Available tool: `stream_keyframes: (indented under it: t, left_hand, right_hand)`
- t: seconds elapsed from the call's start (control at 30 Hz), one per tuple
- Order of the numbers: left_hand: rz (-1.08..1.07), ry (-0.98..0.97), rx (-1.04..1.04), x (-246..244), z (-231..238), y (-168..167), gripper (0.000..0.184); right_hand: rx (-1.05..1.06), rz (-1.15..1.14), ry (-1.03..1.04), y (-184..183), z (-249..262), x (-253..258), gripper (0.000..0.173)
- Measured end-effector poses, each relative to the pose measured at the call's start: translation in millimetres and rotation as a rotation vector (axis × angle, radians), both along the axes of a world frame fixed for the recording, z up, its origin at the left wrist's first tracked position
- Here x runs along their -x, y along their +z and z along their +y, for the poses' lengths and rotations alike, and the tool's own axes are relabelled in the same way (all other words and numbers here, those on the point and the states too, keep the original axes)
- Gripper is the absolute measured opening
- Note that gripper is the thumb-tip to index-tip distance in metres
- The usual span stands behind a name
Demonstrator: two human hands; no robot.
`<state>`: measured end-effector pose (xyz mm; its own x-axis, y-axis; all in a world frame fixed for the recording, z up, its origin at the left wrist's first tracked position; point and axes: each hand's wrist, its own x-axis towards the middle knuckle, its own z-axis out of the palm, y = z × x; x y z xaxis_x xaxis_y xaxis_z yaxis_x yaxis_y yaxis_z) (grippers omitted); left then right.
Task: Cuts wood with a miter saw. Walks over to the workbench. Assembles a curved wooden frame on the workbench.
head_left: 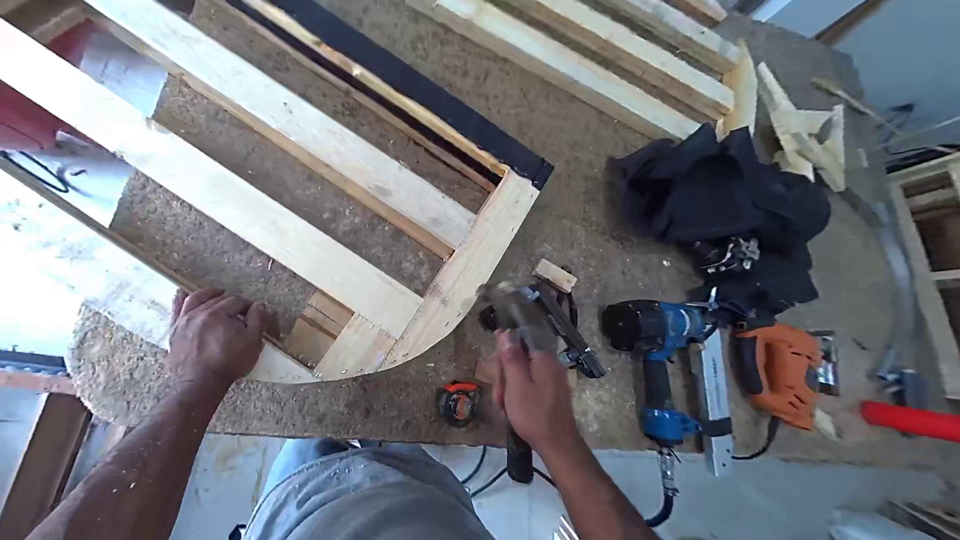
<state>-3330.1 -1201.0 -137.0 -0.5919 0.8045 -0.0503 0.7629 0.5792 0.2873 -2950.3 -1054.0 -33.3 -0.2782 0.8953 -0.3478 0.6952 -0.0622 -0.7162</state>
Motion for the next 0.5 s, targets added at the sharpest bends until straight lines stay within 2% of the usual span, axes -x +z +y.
stream_keyframes:
  t: [0.07, 0.1, 0.17, 0.2, 0.23, 0.3, 0.37, 0.43, 0.5]
  left_hand:
    - [-0.001, 0.002, -0.001, -0.7, 0.3, -0.7, 0.056]
    - [0.001, -0.001, -0.006, -0.4, 0.2, -1.1, 0.056]
    - [0.010, -0.015, -0.038, 0.1, 2.4, -1.0, 0.055]
    - [0.013, -0.015, -0.045, 0.2, 2.4, -1.0, 0.055]
    - [0.014, -0.011, -0.049, 0.6, 2.7, -1.0, 0.055]
    - [0.013, -0.006, -0.022, -0.9, -1.0, -0.6, 0.054]
    - [0.015, 0.001, -0.019, -0.3, -0.1, -3.0, 0.054]
    - [0.013, 0.003, -0.024, 0.8, -0.1, -3.7, 0.053]
    - [0.013, 0.001, -0.027, 1.9, 0.6, -3.5, 0.052]
  right_hand:
    - [-0.164, 0.154, -0.020, 0.9, -7.8, 1.4, 0.051]
    - [-0.143, 0.146, -0.012, -10.9, -9.4, 0.3, 0.052]
    - [0.093, -0.058, 0.047, -30.5, 3.0, -1.0, 0.052]
    - [0.194, -0.156, 0.084, -23.8, 12.7, 3.1, 0.052]
    - [0.192, -0.194, 0.104, -9.1, 18.4, 7.8, 0.051]
    - [-0.017, -0.064, 0.094, 13.9, 2.6, 8.5, 0.047]
    - [-0.153, 0.121, 0.090, 6.3, -15.5, 7.8, 0.054]
    - [-0.009, 0.010, 0.093, -25.9, -21.1, 6.4, 0.050]
    - [0.171, -0.137, 0.087, -28.0, -8.4, 11.5, 0.051]
